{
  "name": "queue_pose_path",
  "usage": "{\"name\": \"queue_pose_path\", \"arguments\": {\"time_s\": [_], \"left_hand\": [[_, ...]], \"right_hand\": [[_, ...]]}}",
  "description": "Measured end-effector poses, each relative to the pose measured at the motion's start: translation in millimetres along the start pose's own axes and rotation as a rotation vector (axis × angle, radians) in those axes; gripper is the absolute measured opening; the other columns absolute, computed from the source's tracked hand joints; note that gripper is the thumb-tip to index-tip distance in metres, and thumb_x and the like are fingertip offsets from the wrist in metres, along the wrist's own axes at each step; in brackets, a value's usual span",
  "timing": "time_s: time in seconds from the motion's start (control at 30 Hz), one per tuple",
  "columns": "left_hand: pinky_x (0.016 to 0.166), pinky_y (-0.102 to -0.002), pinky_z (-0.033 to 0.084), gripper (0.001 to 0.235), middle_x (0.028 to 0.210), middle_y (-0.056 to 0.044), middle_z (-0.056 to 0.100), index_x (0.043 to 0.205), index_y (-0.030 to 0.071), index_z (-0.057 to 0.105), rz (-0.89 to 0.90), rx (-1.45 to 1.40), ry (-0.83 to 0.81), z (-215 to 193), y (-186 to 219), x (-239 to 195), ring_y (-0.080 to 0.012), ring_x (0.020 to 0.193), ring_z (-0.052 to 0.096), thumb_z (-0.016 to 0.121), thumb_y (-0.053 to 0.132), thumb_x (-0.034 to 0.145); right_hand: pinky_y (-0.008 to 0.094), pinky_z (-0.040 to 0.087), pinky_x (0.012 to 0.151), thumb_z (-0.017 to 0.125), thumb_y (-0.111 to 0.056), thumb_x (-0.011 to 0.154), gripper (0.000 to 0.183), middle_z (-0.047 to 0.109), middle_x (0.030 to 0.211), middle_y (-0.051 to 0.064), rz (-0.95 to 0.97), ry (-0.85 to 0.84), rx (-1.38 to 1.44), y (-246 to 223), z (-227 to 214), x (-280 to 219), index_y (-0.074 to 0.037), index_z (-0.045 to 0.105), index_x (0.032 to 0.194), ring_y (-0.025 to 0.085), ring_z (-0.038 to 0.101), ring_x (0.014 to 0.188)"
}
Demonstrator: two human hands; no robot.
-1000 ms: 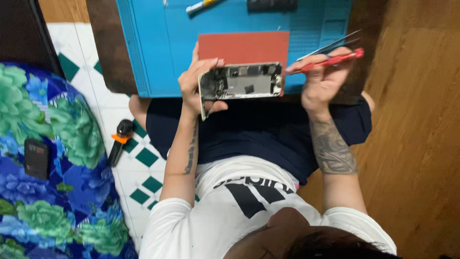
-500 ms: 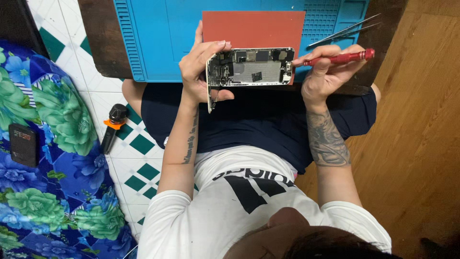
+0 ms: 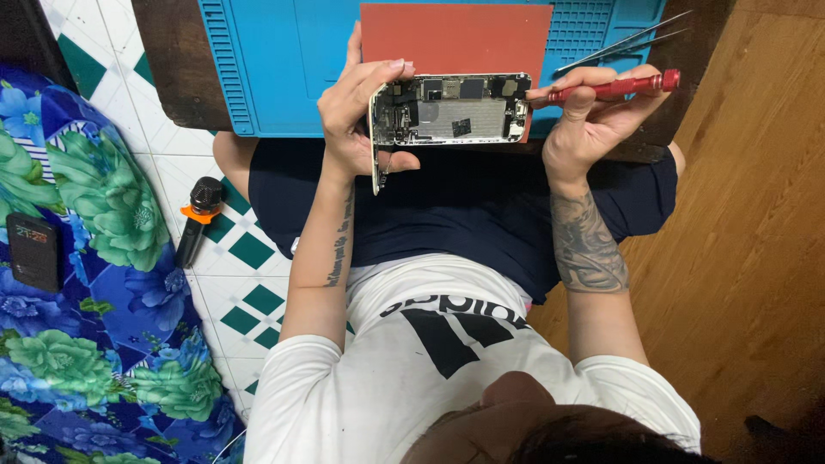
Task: The person disassembles a smartphone by unscrewing screws, prying open the casing, and removing internal components such as the battery and circuit boards. They use a screwdriver and tweezers to carefully separate parts and place them on a blue mat.
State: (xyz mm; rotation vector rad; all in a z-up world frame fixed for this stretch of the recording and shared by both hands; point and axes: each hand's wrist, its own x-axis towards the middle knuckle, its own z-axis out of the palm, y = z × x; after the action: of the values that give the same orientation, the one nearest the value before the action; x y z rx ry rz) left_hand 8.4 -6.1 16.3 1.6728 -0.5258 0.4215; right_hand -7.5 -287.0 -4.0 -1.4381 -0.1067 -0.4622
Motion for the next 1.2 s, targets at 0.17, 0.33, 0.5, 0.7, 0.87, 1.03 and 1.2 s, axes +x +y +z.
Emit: {"name": "queue_pose_path", "arguments": {"time_s": [0.17,0.33,0.5,0.7,0.87,1.03,1.2], "left_hand": [[0.122,-0.078,0.024,0.086,0.115,-0.02,0.075,0.134,0.001,0.06,0.002,-0.001,-0.002,0,-1,-1,-0.0346,0.108,0.077,0.075,0.069,0.083],[0.122,-0.078,0.023,0.087,0.113,-0.022,0.075,0.132,-0.001,0.061,0.0,-0.007,0.002,0,-2,-1,-0.0349,0.105,0.077,0.075,0.069,0.083],[0.122,-0.077,0.024,0.087,0.113,-0.022,0.075,0.133,-0.001,0.06,-0.002,-0.001,0.003,0,-2,-2,-0.035,0.105,0.077,0.074,0.069,0.083],[0.12,-0.079,0.025,0.085,0.116,-0.021,0.075,0.131,-0.002,0.061,0.056,0.037,0.007,1,-2,0,-0.0372,0.106,0.078,0.077,0.066,0.084],[0.123,-0.075,0.029,0.081,0.129,-0.018,0.071,0.137,0.0,0.056,0.056,0.1,-0.021,-5,10,5,-0.0348,0.116,0.077,0.089,0.054,0.085],[0.122,-0.064,0.045,0.089,0.138,-0.017,0.065,0.147,0.005,0.044,0.052,0.114,-0.126,-12,18,4,-0.0336,0.128,0.071,0.096,0.045,0.087],[0.119,-0.056,0.053,0.085,0.141,-0.015,0.064,0.147,0.006,0.046,0.041,0.136,-0.174,-15,33,13,-0.0328,0.132,0.067,0.098,0.04,0.089]], "right_hand": [[0.06,0.067,0.065,0.059,-0.015,0.116,0.061,0.057,0.091,0.033,-0.061,-0.027,-0.093,-2,0,-2,-0.037,0.021,0.159,0.043,0.061,0.065],[0.051,0.064,0.059,0.058,-0.021,0.112,0.035,0.054,0.086,0.025,-0.108,-0.052,-0.131,-26,22,13,-0.017,0.028,0.129,0.036,0.06,0.064],[0.063,0.069,0.066,0.061,-0.019,0.116,0.058,0.058,0.093,0.03,-0.019,0.029,-0.051,2,-8,-6,-0.031,0.021,0.156,0.041,0.063,0.068],[0.057,0.06,0.068,0.062,-0.028,0.115,0.042,0.061,0.089,0.029,0.094,0.131,0.068,-27,15,6,-0.022,0.037,0.148,0.042,0.063,0.072],[0.042,0.06,0.063,0.071,-0.038,0.103,0.046,0.067,0.092,0.016,0.258,-0.048,0.347,-72,74,19,-0.02,0.029,0.111,0.035,0.069,0.07],[0.051,0.059,0.09,0.069,-0.034,0.104,0.044,0.067,0.091,0.012,0.241,-0.16,0.524,-93,108,27,-0.02,0.027,0.111,0.032,0.071,0.073],[0.069,0.047,0.121,0.06,-0.031,0.109,0.035,0.066,0.088,0.015,0.074,-0.303,0.444,-103,123,34,-0.019,0.028,0.114,0.032,0.071,0.072]]}}
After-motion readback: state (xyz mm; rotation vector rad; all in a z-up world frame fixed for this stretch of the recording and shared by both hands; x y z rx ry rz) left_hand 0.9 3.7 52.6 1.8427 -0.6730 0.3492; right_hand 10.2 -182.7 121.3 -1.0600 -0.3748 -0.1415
